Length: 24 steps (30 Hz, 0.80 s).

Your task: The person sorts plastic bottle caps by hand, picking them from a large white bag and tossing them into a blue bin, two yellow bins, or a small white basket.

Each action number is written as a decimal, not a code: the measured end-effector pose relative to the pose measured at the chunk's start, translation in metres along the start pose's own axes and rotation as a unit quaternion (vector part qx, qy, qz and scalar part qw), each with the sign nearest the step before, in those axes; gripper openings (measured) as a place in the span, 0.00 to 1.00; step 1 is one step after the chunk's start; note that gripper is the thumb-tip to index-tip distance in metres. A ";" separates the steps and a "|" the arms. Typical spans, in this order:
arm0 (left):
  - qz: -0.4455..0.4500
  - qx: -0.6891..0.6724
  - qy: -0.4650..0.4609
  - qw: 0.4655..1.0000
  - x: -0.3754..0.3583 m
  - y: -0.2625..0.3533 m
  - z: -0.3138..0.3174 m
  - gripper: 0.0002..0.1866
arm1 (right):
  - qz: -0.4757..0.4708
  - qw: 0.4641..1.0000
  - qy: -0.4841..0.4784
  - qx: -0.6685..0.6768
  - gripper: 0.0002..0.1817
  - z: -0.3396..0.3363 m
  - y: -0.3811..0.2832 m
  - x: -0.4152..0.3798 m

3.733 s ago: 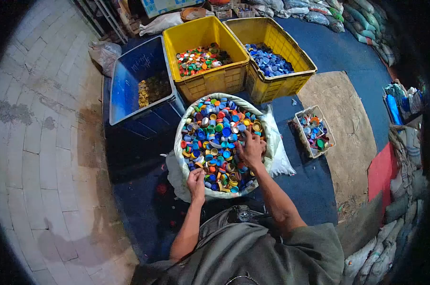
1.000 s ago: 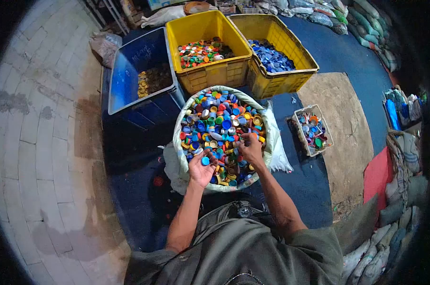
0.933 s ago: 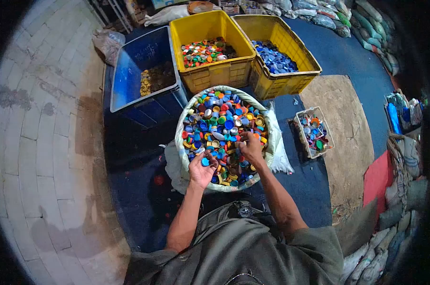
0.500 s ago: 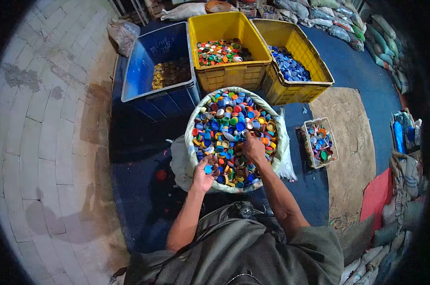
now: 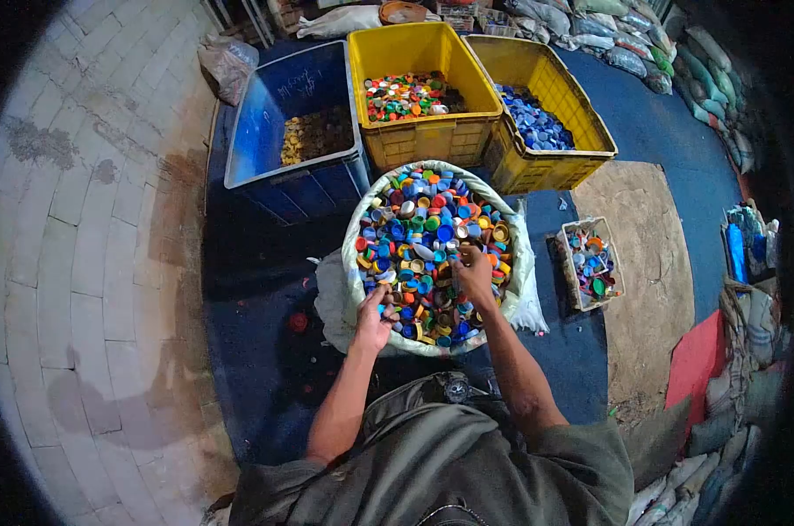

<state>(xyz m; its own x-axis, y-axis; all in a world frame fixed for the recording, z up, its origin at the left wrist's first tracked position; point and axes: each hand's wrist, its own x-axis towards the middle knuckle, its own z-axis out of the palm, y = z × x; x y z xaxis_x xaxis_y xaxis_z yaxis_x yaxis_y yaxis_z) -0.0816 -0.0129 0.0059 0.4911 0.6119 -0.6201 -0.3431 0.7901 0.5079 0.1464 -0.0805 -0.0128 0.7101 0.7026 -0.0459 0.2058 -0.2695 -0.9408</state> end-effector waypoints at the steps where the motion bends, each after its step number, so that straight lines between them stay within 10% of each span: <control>1: 0.012 0.039 0.016 0.999 0.005 0.002 0.002 0.08 | 0.078 0.990 -0.032 0.116 0.17 -0.005 -0.003 -0.003; 6: 0.219 0.360 0.073 0.904 0.031 0.008 0.021 0.17 | 0.274 0.772 -0.139 0.556 0.17 -0.030 -0.021 -0.030; 14: 0.342 0.561 0.073 0.751 0.084 0.012 0.033 0.21 | 0.294 0.753 -0.057 0.586 0.24 -0.046 -0.040 -0.069; 24: 0.264 0.594 0.126 0.749 0.092 0.007 0.054 0.18 | 0.270 0.753 -0.048 0.599 0.20 -0.058 -0.036 -0.084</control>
<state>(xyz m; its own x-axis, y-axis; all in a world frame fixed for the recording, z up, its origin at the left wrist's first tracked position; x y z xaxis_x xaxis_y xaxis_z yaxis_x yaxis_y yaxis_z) 0.0044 0.0474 -0.0152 0.3203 0.9332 -0.1630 0.5928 -0.0632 0.8029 0.1188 -0.1683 0.0445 0.4097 0.7633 -0.4995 -0.8901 0.2148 -0.4019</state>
